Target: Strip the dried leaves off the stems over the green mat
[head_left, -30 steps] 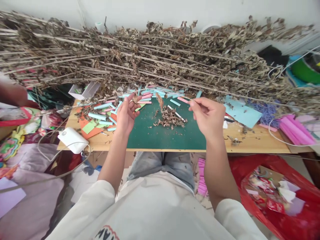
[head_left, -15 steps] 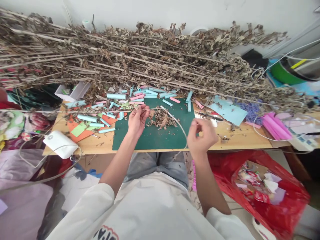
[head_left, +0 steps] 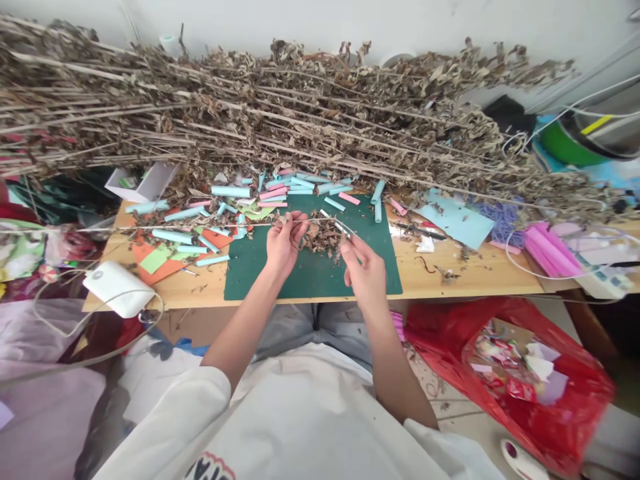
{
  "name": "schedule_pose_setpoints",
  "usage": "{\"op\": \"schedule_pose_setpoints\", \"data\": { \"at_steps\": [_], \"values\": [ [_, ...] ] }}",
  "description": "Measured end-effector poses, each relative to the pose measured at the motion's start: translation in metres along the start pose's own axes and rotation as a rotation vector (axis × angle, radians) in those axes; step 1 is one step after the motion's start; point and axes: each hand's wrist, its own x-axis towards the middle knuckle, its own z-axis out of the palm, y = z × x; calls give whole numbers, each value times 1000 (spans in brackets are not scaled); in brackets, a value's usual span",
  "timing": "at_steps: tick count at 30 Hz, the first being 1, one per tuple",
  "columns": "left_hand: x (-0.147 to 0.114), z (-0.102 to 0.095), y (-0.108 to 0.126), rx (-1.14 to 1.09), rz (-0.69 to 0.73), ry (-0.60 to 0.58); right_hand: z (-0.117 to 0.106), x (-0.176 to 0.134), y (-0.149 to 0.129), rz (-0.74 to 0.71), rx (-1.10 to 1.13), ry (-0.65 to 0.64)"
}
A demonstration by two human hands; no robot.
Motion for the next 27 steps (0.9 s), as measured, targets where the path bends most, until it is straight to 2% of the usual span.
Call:
{"op": "schedule_pose_setpoints", "data": {
  "at_steps": [5, 10, 13, 16, 21, 23, 27],
  "values": [
    [-5, 0, 0, 1, 0, -13, 25, 30, 5, 121, 400, 61],
    [-5, -11, 2, 55, -1, -65, 33, 42, 7, 142, 541, 47],
    [-4, -17, 3, 73, -3, -82, 33, 43, 8, 141, 510, 64],
    [-3, -20, 1, 77, 11, -74, 32, 44, 10, 112, 373, 107],
    [0, -19, 0, 64, 46, -62, 21, 50, 17, -60, 189, 189],
    [2, -19, 3, 53, 74, -51, 14, 53, 19, -68, 168, 178],
    [6, -16, 9, 64, 100, -75, 7, 59, 22, -56, 95, 75]
  ]
}}
